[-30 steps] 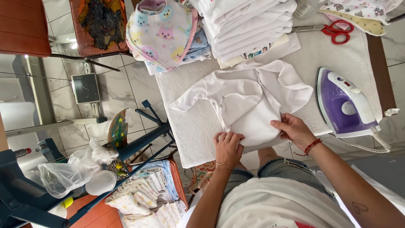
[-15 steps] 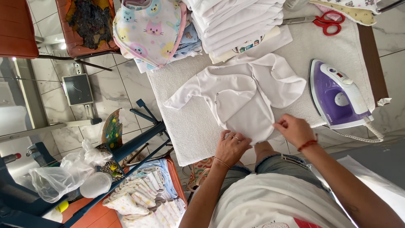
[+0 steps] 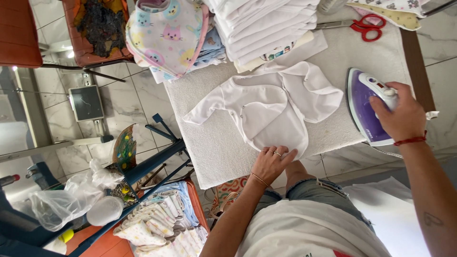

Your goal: Ironing and folding baby clothes on a work table

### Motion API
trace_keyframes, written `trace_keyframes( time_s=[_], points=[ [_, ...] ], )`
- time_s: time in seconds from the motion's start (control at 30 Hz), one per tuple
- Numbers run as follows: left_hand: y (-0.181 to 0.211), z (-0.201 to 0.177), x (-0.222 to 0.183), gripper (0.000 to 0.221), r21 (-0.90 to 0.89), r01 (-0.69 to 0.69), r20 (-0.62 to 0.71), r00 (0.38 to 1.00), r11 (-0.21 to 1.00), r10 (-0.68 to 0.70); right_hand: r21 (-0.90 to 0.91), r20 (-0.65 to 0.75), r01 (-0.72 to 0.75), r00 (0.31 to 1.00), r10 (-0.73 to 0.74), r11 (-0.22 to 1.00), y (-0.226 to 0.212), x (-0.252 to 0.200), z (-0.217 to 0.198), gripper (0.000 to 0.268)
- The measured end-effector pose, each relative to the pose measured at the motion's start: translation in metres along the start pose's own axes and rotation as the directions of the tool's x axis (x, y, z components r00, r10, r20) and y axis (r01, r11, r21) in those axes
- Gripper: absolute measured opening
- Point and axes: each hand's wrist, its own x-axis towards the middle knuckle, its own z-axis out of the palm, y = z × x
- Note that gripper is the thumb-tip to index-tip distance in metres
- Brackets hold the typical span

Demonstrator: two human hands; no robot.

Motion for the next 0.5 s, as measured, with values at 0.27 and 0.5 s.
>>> trace_keyframes(
  time_s=[0.27, 0.5],
  points=[
    [-0.003, 0.014, -0.006, 0.013, 0.033, 0.052, -0.026, 0.998, 0.998, -0.051, -0.016, -0.019, -0.06, 0.998, 0.06, 0.998, -0.007, 0.002, 0.0, 0.038],
    [0.017, 0.002, 0.009, 0.014, -0.221, 0.218, 0.176, 0.968, 0.951, -0.181, -0.023, -0.027, -0.095, 0.995, 0.094, 0.995, -0.011, 0.003, 0.001, 0.038]
  ],
)
